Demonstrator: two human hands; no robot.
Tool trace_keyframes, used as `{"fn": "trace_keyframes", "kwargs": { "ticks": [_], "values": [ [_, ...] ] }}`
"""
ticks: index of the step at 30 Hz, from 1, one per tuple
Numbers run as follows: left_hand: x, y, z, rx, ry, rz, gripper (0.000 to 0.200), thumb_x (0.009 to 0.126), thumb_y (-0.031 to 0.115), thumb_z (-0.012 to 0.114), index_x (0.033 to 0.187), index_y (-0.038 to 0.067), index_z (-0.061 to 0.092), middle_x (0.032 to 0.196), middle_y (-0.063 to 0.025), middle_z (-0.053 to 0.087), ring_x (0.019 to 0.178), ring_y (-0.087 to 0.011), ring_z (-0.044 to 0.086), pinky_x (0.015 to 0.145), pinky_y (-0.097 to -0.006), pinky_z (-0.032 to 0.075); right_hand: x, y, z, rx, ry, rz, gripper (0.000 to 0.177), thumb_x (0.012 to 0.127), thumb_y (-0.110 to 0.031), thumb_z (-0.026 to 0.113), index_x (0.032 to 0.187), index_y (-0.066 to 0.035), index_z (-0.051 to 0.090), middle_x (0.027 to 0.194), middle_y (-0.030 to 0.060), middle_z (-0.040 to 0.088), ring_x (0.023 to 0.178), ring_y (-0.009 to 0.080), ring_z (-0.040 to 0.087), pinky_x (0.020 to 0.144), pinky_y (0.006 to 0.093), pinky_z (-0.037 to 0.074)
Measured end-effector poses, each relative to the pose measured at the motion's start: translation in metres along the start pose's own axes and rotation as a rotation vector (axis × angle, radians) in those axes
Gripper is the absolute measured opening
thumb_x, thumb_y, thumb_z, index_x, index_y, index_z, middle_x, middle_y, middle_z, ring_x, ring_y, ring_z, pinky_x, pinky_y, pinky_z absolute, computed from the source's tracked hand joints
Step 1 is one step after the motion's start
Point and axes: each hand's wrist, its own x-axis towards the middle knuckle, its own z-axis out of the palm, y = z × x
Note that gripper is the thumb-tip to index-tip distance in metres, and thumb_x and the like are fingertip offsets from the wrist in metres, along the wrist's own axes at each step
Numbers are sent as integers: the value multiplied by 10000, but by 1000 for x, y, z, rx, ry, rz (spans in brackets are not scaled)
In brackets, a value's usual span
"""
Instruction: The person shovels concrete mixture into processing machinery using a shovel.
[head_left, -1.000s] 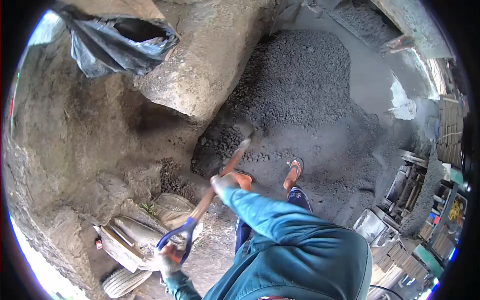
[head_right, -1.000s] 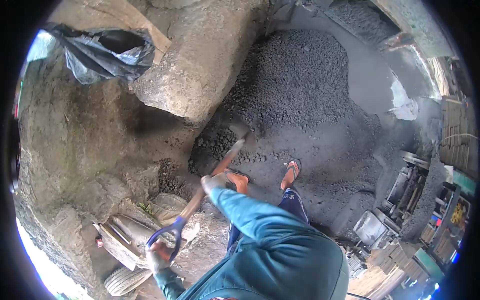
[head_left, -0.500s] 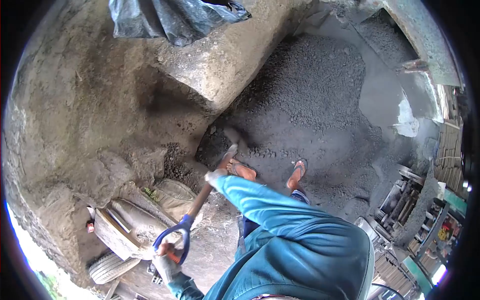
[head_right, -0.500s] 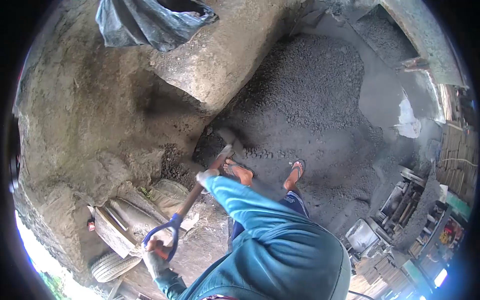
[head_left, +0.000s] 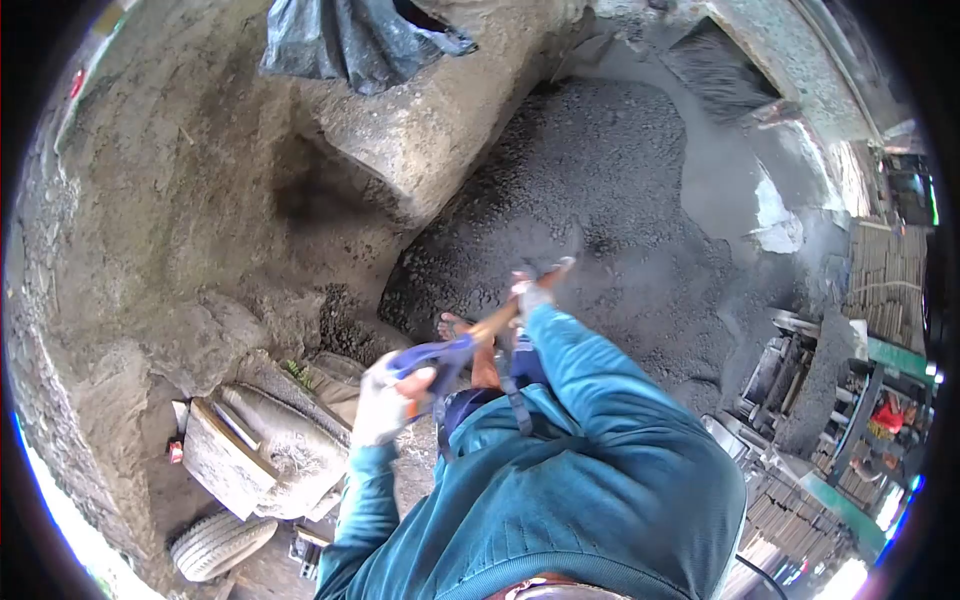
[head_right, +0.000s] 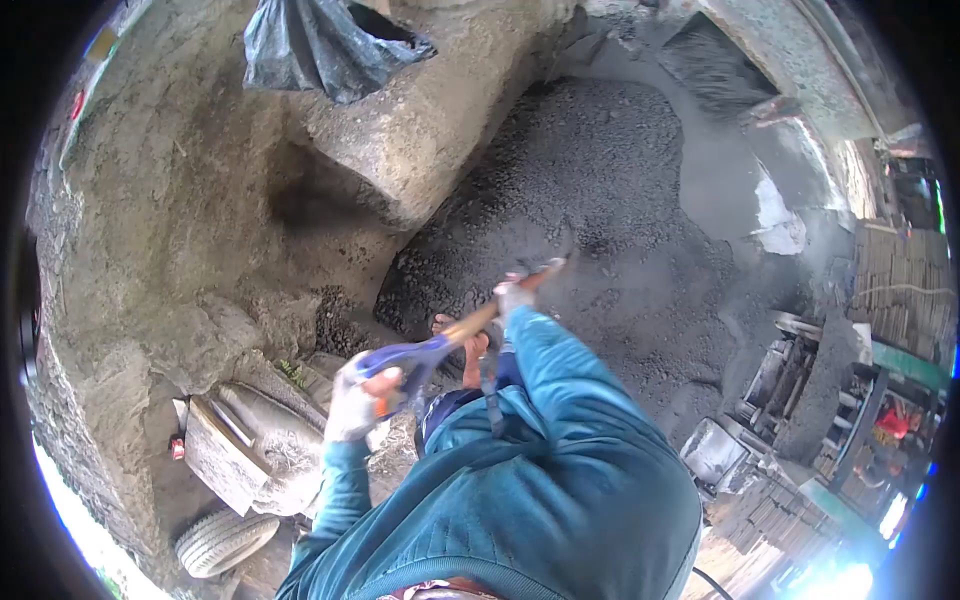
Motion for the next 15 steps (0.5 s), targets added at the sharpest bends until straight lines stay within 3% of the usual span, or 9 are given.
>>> {"fn": "trace_keyframes", "kwargs": {
  "ticks": [1, 2, 3, 5, 8, 9, 12, 15],
  "values": [
    [8, 12, 27, -31, -148, -55, 324, 825, 222, 767, 1034, -5, 669, 834, -23, 642, 677, -78, 573, 573, -234, 444, -85, -117, -32, 731, 306, 346, 192, 803, -71, 680, 963, -111, 581, 920, 42, 578, 854, 257, 591, 764, 492, 530],
    [15, 17, 55, -98, -247, 16, 290, 838, 194, 760, 1038, 3, 675, 824, -25, 636, 680, -68, 565, 579, -236, 435, -98, -115, -63, 879, 383, 257, 206, 791, -69, 688, 949, -125, 568, 887, 41, 569, 815, 245, 583, 748, 484, 530],
    [22, 25, 71, -73, -432, -46, 275, 838, 202, 763, 1012, 11, 670, 801, -15, 621, 677, -82, 561, 586, -263, 433, -116, -106, -104, 1023, 459, 163, 222, 779, -67, 696, 934, -140, 556, 855, 40, 561, 776, 234, 575, 732, 477, 530],
    [25, 40, 107, 79, -481, 319, 287, 835, 234, 774, 967, 14, 646, 758, -11, 600, 659, -112, 554, 583, -305, 433, -159, -109, -156, 1166, 532, 32, 246, 758, -59, 699, 916, -151, 533, 809, 44, 542, 737, 238, 568, 699, 448, 525],
    [9, 75, 113, 356, -663, 393, 332, 836, 320, 782, 901, 36, 625, 685, -49, 551, 666, -141, 536, 624, -336, 433, -228, -119, -194, 1298, 536, -132, 177, 814, -112, 657, 915, -113, 512, 789, 45, 547, 703, 242, 568, 680, 426, 529],
    [3, 79, 114, 451, -709, 560, 315, 823, 343, 779, 841, 60, 641, 669, -76, 558, 626, -187, 565, 623, -353, 446, -245, -124, -202, 1341, 566, -145, 174, 823, -137, 651, 906, -117, 499, 777, 43, 535, 695, 244, 561, 678, 426, 522],
    [-10, 87, 115, 518, -703, 925, 364, 879, 407, 676, 724, 78, 653, 644, -87, 603, 629, -302, 604, 659, -377, 463, -260, -123, -238, 1503, 682, 87, 114, 862, -196, 601, 897, -145, 505, 766, 37, 522, 670, 248, 541, 648, 420, 509],
    [-13, 104, 129, 669, -609, 970, 302, 878, 355, 641, 721, 97, 660, 684, -62, 633, 718, -305, 615, 757, -417, 461, -247, -108, -241, 1432, 676, 86, 151, 834, -222, 627, 841, -141, 500, 685, 14, 476, 601, 230, 500, 599, 408, 488]
  ]
}}
